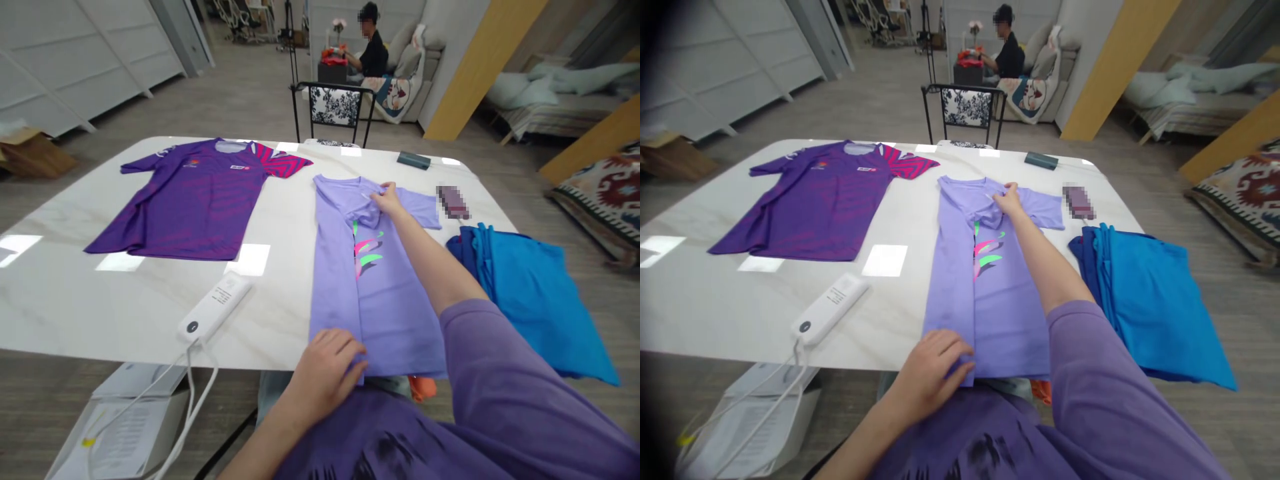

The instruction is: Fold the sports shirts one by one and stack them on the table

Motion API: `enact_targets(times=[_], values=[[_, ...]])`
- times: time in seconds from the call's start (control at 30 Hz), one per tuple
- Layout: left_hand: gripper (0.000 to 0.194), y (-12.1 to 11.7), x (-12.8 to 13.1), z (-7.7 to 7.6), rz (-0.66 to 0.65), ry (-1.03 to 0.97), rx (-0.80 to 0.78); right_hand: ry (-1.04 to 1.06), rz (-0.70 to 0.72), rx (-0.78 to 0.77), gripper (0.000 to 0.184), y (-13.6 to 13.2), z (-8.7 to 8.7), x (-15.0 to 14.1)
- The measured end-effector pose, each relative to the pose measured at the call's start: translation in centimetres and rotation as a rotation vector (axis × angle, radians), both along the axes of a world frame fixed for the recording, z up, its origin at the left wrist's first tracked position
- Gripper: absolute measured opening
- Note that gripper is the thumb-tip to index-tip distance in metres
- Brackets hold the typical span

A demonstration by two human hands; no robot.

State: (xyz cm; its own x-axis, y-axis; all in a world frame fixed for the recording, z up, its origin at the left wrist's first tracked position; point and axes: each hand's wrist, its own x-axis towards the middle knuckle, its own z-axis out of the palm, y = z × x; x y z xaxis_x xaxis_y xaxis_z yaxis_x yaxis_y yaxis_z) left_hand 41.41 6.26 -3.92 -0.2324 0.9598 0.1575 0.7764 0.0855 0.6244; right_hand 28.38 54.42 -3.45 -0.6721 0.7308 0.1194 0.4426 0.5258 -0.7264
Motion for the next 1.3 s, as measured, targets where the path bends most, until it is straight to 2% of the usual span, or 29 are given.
enact_targets(times=[0.07,0.13,0.2,0.27,0.37,0.53,0.63,0.73,0.9,1.0,1.13,1.3], values=[[0.034,0.6,-1.1,-0.5,0.083,0.127,0.022,-0.122,-0.062,0.059,0.066,0.3,-0.5,0.3],[0.054,0.9,-2.1,-1.1,0.119,0.239,0.01,-0.197,-0.087,0.136,0.062,0.5,-0.6,-0.4],[0.074,0.8,-2.7,-1.7,0.117,0.311,-0.02,-0.243,-0.047,0.2,0.049,0.3,-0.4,-2.0],[0.086,0.6,-2.8,-2.3,0.103,0.354,-0.057,-0.261,0.072,0.22,0.038,-0.1,0.0,-4.5],[0.093,0.5,-2.6,-2.8,0.098,0.42,-0.092,-0.27,0.243,0.218,0.039,-1.1,0.3,-9.6],[0.103,0.4,-3.2,-2.8,0.107,0.407,-0.101,-0.292,0.296,0.21,0.055,-2.6,-0.1,-18.4],[0.103,0.3,-4.5,-2.3,0.083,0.312,-0.148,-0.4,0.298,0.239,0.046,-2.4,-0.8,-22.4],[0.096,0.2,-5.9,-2.1,0.059,0.261,-0.198,-0.41,0.281,0.222,0.032,-1.1,-1.7,-25.1],[0.098,0.1,-6.2,-2.6,0.086,0.303,-0.181,-0.275,0.284,0.107,0.032,2.2,-2.6,-26.7],[0.099,0.1,-5.8,-2.9,0.116,0.356,-0.168,-0.25,0.338,0.129,0.034,3.5,-2.9,-26.6],[0.103,0.3,-5.6,-3.1,0.147,0.428,-0.137,-0.273,0.38,0.272,0.033,3.1,-3.4,-26.1],[0.107,0.3,-5.5,-3.5,0.167,0.487,-0.103,-0.309,0.267,0.335,0.032,2.6,-3.0,-25.2]])
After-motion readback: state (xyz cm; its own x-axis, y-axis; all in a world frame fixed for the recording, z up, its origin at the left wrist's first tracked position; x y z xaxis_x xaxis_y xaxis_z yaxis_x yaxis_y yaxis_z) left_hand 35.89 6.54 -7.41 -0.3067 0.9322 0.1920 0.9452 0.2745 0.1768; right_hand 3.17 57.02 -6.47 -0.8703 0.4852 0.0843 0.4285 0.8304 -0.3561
